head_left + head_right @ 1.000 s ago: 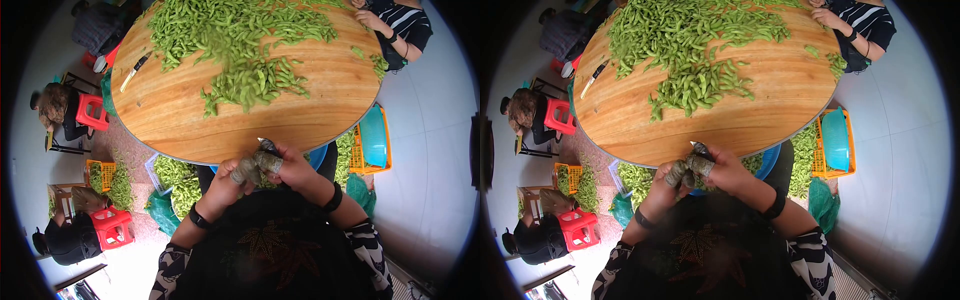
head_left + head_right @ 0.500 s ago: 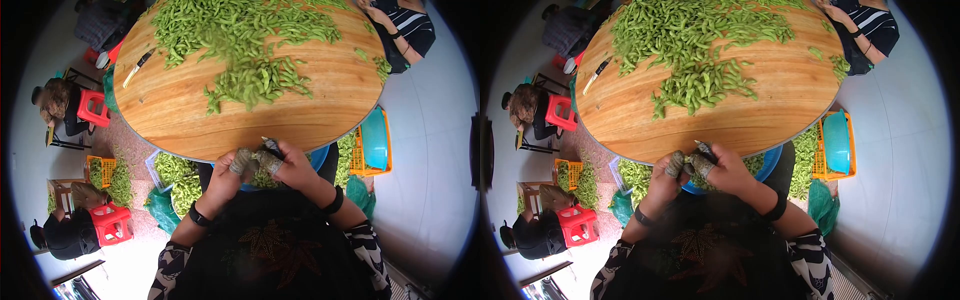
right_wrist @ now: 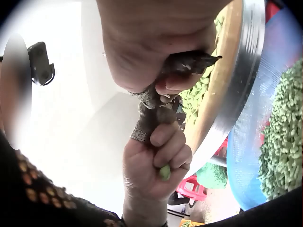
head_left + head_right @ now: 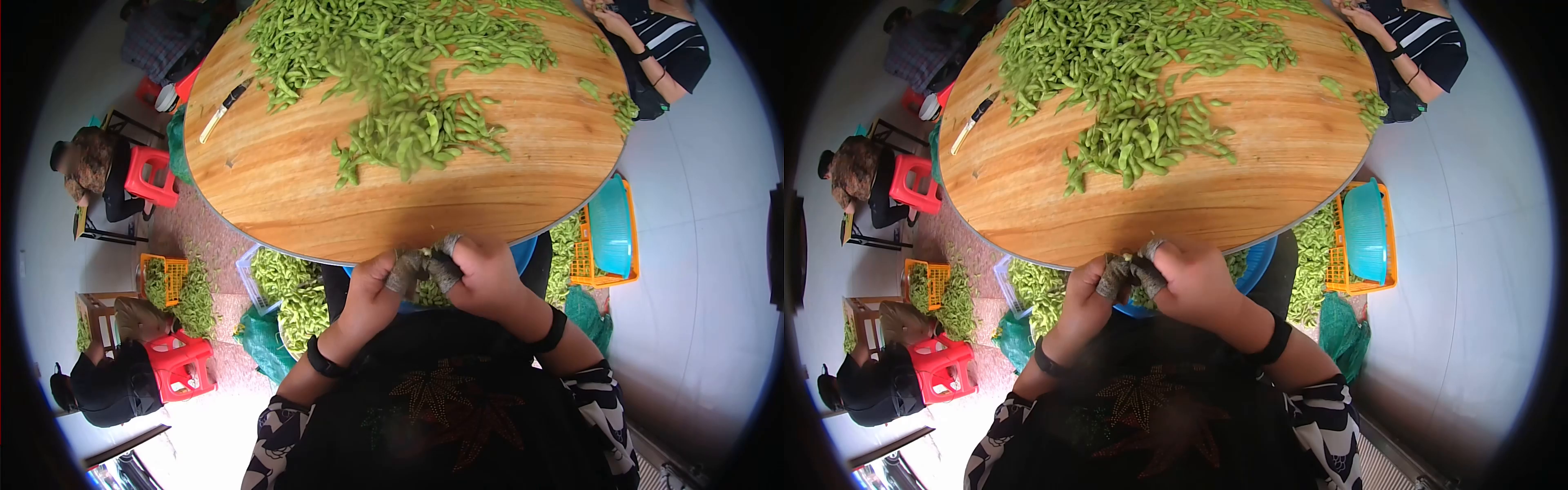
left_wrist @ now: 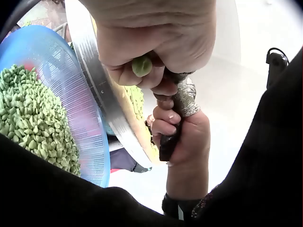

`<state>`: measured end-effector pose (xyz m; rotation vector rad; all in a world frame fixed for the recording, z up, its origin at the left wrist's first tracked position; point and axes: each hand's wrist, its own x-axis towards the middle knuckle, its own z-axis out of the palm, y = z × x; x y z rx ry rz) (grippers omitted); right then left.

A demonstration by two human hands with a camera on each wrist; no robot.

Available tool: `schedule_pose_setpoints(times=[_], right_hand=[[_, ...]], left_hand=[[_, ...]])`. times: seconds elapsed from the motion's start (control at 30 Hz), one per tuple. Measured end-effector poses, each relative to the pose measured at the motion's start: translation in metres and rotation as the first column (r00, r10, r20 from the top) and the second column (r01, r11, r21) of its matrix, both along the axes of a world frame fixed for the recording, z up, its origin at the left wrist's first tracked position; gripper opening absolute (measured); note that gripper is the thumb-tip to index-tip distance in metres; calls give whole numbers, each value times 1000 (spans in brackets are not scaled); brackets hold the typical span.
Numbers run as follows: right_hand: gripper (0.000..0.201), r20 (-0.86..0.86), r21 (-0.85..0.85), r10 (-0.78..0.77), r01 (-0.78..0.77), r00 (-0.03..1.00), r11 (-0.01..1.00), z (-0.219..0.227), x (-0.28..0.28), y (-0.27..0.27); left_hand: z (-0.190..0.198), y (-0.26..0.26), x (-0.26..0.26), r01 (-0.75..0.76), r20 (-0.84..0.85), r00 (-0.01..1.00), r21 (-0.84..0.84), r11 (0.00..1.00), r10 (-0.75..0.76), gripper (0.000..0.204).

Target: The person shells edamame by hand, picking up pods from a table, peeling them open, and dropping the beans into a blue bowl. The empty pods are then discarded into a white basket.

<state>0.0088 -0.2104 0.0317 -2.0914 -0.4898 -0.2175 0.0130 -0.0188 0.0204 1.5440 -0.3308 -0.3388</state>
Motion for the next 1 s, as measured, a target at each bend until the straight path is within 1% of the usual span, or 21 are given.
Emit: schedule_pose_setpoints(times=[0.07, 0.13, 0.17, 0.23, 0.27, 0.3, 0.33, 0.37, 0.43, 0.47, 0.5, 0.57, 0.6, 0.63, 0.67, 0.7, 0.77, 0.83, 0.9, 0.97, 1.0], right_hand=[[25, 153, -233, 13, 23, 988, 972, 3, -5, 2], [26, 211, -223, -2, 50, 977, 974, -3, -7, 1], [27, 270, -210, -18, 77, 963, 975, -7, -8, 1], [27, 236, -164, -26, 66, 971, 984, -19, -6, 2], [26, 202, -117, -33, 58, 979, 992, -23, -6, 2], [26, 200, -117, -33, 57, 979, 991, -26, -6, 4], [25, 89, 11, -58, 57, 994, 998, -29, -8, 6], [25, -26, 137, -66, 69, 997, 988, -30, -8, 7], [24, -98, 199, 1, 18, 995, 980, -19, -6, 3], [22, -163, 264, 69, -24, 984, 964, -14, -6, 0], [22, -163, 266, 64, -19, 985, 964, -12, -6, -3], [21, -40, 237, 57, -46, 998, 971, -8, -9, -11], [21, -41, 233, 55, -44, 998, 971, -5, -11, -15], [19, -24, 131, 46, -42, 999, 990, -2, -14, -19], [18, -5, 29, 38, -38, 999, 999, 1, -18, -22], [18, -5, 27, 36, -36, 999, 999, 5, -22, -24], [18, 17, 19, -82, 82, 996, 996, 11, -30, -27], [21, 39, 18, -209, 208, 977, 978, 15, -38, -48], [26, 93, -100, -342, 350, 935, 931, 12, -51, -82], [27, 51, -252, -551, 544, 833, 800, 7, -66, -113], [27, 108, -466, -647, 613, 755, 638, 7, -71, -120]], left_hand=[[-2, 0, 2, -16, -9, 1000, 39, 999, 17, 12], [-6, 0, 3, -25, -193, 981, 13, 1000, 27, 11], [-6, -2, 2, -27, -195, 980, 12, 1000, 29, 11], [-7, -8, -1, -160, 144, 982, 282, 946, 124, 10], [-9, -9, 0, -160, 143, 982, 281, 946, 123, 10], [-13, -10, 2, -203, 328, 939, 293, 934, 101, 12], [-16, -11, 4, -248, 501, 863, 296, 923, 71, 13], [-18, -12, 5, -249, 500, 863, 296, 922, 73, 13], [-21, -14, 7, -199, 351, 924, 100, 975, 153, 14], [-20, -13, 7, -197, 351, 924, 103, 975, 150, 14], [-20, -13, 7, -150, 314, 941, 51, 987, 127, 13], [-17, -11, 7, -99, 274, 957, -5, 995, 97, 13], [-14, -9, 7, -100, 13, 995, -119, 988, 103, 11], [-12, -9, 7, -130, -247, 966, -228, 965, 72, 10], [-10, -10, 7, -130, -248, 966, -231, 964, 70, 10], [-8, -12, 7, -127, -272, 961, -251, 960, 56, 12], [-8, -11, 8, -119, -294, 955, -271, 955, 35, 15], [-12, -6, 8, -21, -186, 982, -300, 954, -37, 15], [-10, -4, 8, -10, -122, 992, -255, 967, -21, 15], [-8, -4, 7, -9, -60, 998, -212, 977, -4, 15], [-8, -5, 7, 7, 86, 996, -167, 986, 8, 16]])
